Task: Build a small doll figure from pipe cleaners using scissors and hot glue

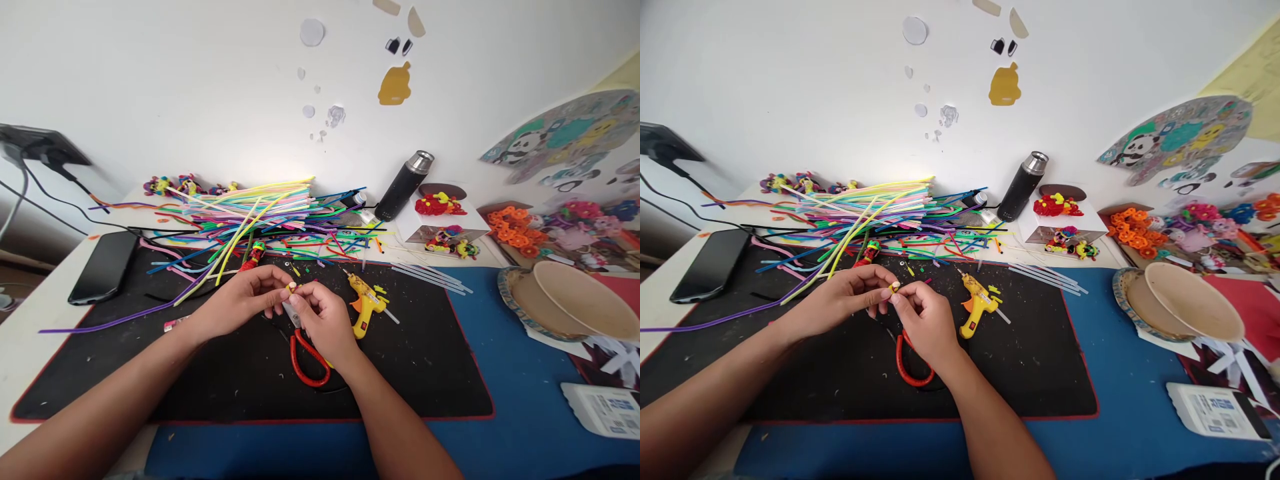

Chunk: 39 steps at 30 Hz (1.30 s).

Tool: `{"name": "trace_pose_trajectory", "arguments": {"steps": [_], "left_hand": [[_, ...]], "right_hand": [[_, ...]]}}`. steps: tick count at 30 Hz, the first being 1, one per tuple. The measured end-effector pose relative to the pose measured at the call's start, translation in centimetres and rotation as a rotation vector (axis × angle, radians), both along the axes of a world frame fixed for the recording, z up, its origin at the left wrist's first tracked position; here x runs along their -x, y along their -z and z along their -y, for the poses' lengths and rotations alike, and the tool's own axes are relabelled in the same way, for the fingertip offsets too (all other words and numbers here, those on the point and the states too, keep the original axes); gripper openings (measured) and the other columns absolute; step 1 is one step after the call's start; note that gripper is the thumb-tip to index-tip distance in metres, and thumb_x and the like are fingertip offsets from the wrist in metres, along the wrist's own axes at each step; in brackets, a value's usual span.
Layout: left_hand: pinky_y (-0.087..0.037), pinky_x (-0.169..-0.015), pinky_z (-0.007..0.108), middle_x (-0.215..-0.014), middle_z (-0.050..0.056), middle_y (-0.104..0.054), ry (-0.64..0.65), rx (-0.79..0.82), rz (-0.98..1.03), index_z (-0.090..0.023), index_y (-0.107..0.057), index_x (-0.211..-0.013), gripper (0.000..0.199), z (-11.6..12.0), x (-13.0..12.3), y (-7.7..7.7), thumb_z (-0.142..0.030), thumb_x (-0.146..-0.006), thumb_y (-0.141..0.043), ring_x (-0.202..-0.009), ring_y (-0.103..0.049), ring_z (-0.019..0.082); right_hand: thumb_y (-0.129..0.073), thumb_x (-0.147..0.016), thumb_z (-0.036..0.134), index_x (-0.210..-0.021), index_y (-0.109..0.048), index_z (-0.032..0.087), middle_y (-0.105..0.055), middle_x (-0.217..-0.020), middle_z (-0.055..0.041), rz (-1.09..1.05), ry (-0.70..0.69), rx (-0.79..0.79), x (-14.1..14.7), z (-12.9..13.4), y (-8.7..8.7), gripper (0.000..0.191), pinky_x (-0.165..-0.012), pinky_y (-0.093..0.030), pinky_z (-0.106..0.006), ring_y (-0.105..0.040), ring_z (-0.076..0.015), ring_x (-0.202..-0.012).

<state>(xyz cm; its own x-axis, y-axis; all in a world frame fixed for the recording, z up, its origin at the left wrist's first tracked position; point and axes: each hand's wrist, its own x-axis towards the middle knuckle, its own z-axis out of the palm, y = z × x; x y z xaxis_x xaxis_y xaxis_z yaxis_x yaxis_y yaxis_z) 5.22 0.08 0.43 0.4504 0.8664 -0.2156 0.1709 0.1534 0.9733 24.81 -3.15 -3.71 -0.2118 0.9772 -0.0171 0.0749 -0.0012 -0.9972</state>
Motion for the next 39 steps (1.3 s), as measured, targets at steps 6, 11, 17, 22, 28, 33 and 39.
{"name": "trace_pose_trajectory", "arguments": {"steps": [6,11,17,22,28,33,39], "left_hand": [[-0.055,-0.063,0.029,-0.083,0.002,-0.073,0.026,0.041,0.008,-0.019,-0.068,-0.107,0.039,-0.09,0.19,-0.06,-0.050,-0.087,-0.079,-0.070,-0.067,0.017],[-0.055,-0.062,0.028,-0.079,0.000,-0.072,0.008,0.036,0.010,-0.018,-0.068,-0.106,0.035,-0.15,0.27,0.14,-0.047,-0.089,-0.079,-0.067,-0.067,0.016],[-0.056,-0.061,0.028,-0.077,0.000,-0.072,-0.013,0.036,0.009,-0.018,-0.068,-0.104,0.035,-0.07,0.18,0.11,-0.048,-0.089,-0.079,-0.066,-0.068,0.016],[-0.056,-0.060,0.028,-0.076,0.000,-0.071,-0.026,0.038,0.014,-0.018,-0.068,-0.102,0.036,-0.05,0.18,0.19,-0.048,-0.088,-0.080,-0.065,-0.068,0.016],[-0.056,-0.060,0.028,-0.075,0.000,-0.072,-0.035,0.058,0.016,-0.017,-0.069,-0.103,0.037,0.09,-0.13,-0.22,-0.049,-0.088,-0.080,-0.063,-0.068,0.016],[-0.057,-0.059,0.029,-0.080,0.002,-0.074,-0.016,0.090,0.033,-0.018,-0.069,-0.102,0.037,0.04,-0.12,-0.28,-0.051,-0.087,-0.080,-0.064,-0.068,0.016],[-0.057,-0.059,0.028,-0.083,0.003,-0.074,-0.002,0.106,0.049,-0.017,-0.070,-0.101,0.037,0.04,-0.07,-0.27,-0.051,-0.088,-0.079,-0.064,-0.069,0.016]], "right_hand": [[-0.064,-0.100,0.042,-0.089,-0.068,0.021,-0.055,-0.064,0.0034,0.045,0.018,-0.037,0.04,-0.06,-0.26,0.025,-0.052,-0.033,-0.025,-0.045,-0.0125,-0.056],[-0.063,-0.099,0.043,-0.086,-0.067,0.021,-0.051,-0.060,0.0048,0.072,0.036,-0.054,0.02,-0.04,-0.50,0.026,-0.051,-0.033,-0.026,-0.043,-0.0126,-0.054],[-0.064,-0.098,0.041,-0.083,-0.066,0.021,-0.050,-0.059,0.0053,0.078,0.046,-0.064,0.05,-0.05,-0.80,0.025,-0.052,-0.033,-0.026,-0.043,-0.0126,-0.053],[-0.064,-0.098,0.040,-0.082,-0.066,0.021,-0.049,-0.059,0.0054,0.089,0.050,-0.068,0.02,-0.01,-0.86,0.025,-0.052,-0.034,-0.026,-0.043,-0.0126,-0.054],[-0.064,-0.098,0.041,-0.082,-0.064,0.021,-0.050,-0.060,0.0052,0.064,0.040,-0.055,-0.04,-0.01,-0.94,0.025,-0.053,-0.035,-0.026,-0.044,-0.0128,-0.054],[-0.064,-0.098,0.042,-0.083,-0.065,0.021,-0.051,-0.060,0.0045,0.059,0.038,-0.039,-0.07,-0.05,-1.01,0.025,-0.053,-0.037,-0.027,-0.045,-0.0133,-0.055],[-0.064,-0.098,0.041,-0.083,-0.065,0.021,-0.052,-0.060,0.0045,0.047,0.030,-0.028,-0.10,-0.12,-1.03,0.025,-0.053,-0.037,-0.026,-0.044,-0.0130,-0.054]]}}
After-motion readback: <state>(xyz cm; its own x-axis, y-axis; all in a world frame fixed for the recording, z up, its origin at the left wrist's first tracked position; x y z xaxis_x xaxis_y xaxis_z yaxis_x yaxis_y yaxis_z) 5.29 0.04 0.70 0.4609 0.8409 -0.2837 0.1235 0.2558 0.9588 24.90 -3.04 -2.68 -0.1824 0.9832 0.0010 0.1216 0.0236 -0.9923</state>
